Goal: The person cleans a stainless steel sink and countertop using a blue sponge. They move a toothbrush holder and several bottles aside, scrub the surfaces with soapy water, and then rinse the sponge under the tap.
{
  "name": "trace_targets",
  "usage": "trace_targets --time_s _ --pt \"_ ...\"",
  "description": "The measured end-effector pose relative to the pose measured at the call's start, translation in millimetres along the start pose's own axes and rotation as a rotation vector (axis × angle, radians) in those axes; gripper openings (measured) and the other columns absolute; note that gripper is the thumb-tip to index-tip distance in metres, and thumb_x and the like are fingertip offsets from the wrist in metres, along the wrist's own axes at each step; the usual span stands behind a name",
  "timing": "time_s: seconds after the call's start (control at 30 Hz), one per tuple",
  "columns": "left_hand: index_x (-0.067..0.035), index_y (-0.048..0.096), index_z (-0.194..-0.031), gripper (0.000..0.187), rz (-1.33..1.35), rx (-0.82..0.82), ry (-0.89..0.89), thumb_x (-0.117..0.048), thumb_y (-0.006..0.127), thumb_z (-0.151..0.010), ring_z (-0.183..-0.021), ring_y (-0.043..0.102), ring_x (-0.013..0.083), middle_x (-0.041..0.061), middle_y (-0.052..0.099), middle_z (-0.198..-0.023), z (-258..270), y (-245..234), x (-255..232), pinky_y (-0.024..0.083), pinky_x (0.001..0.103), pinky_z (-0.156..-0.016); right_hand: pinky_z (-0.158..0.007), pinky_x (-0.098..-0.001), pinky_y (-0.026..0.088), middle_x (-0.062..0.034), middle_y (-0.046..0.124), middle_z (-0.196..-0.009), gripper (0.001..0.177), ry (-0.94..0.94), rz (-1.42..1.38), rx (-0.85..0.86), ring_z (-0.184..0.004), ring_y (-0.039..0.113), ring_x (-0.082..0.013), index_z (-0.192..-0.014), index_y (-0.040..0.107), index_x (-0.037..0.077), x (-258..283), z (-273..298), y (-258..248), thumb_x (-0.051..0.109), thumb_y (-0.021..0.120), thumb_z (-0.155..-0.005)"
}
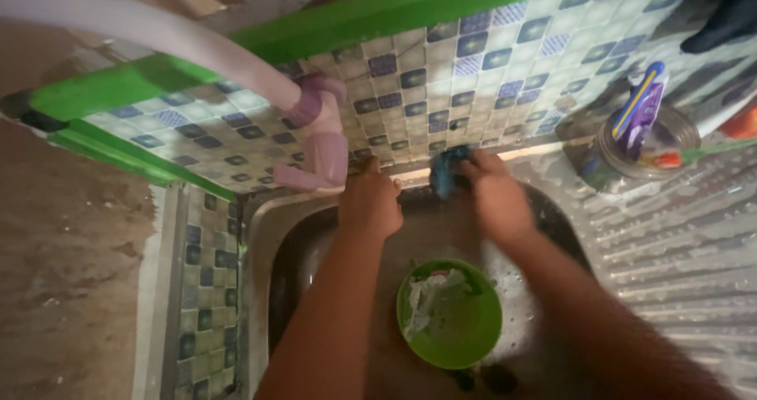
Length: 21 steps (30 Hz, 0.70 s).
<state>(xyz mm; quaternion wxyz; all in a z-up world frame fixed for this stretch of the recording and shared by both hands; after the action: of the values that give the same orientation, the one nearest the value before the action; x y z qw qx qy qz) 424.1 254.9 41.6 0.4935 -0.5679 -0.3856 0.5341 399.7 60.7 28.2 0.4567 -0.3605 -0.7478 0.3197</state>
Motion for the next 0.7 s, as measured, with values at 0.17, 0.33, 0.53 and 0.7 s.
trace_targets --time_s 0.17,0.33,0.53,0.7 --pt "-0.011 0.079 -0.102 0.021 -0.168 0.088 0.077 -0.022 0.075 -0.083 -0.107 0.065 0.0372 0.018 0.056 -0.130 0 5 -7 0.054 0.046 -0.090 -0.099 -0.0505 0.048 -0.0256 0.059 -0.133 0.052 0.183 0.179 -0.062 -0.122 0.054 -0.0456 -0.131 0.062 0.002 -68 22 -52 0.019 0.078 -0.084" --pt "-0.016 0.079 -0.108 0.032 -0.327 0.201 0.115 -0.028 0.077 -0.079 -0.114 0.063 0.0346 0.017 0.057 -0.129 -4 10 -12 0.054 0.046 -0.092 -0.101 -0.0576 0.045 -0.0256 0.058 -0.131 0.070 0.121 0.005 -0.048 -0.117 0.057 -0.0447 -0.156 0.035 0.000 -23 40 14 0.011 0.064 -0.093" --pt "-0.018 0.079 -0.108 0.030 -0.286 0.143 0.086 -0.034 0.076 -0.082 -0.111 0.064 0.0355 0.017 0.056 -0.129 -2 10 -8 0.054 0.049 -0.092 -0.119 -0.0449 0.041 -0.0194 0.055 -0.147 0.060 -0.117 0.047 -0.020 -0.141 0.049 -0.0366 -0.138 0.058 0.006 21 24 17 0.000 0.063 -0.078" --pt "-0.019 0.078 -0.106 0.028 -0.182 0.100 0.047 -0.031 0.077 -0.081 -0.108 0.064 0.0386 0.015 0.053 -0.132 -2 7 -7 0.055 0.048 -0.089 -0.118 -0.0367 0.044 -0.0117 0.057 -0.150 0.040 0.146 -0.007 -0.006 -0.142 0.051 -0.0262 -0.137 0.065 0.014 -57 41 -42 0.007 0.063 -0.098"
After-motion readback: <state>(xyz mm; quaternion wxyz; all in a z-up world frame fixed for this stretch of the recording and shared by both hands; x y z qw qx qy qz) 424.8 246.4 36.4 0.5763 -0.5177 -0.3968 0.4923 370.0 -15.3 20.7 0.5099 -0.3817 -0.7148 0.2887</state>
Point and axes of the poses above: each hand's wrist, its own z-axis away from the middle knuckle, its own y-axis out of the palm, x = y × z, the point moved 8 cm from there along -z, towards the middle knuckle
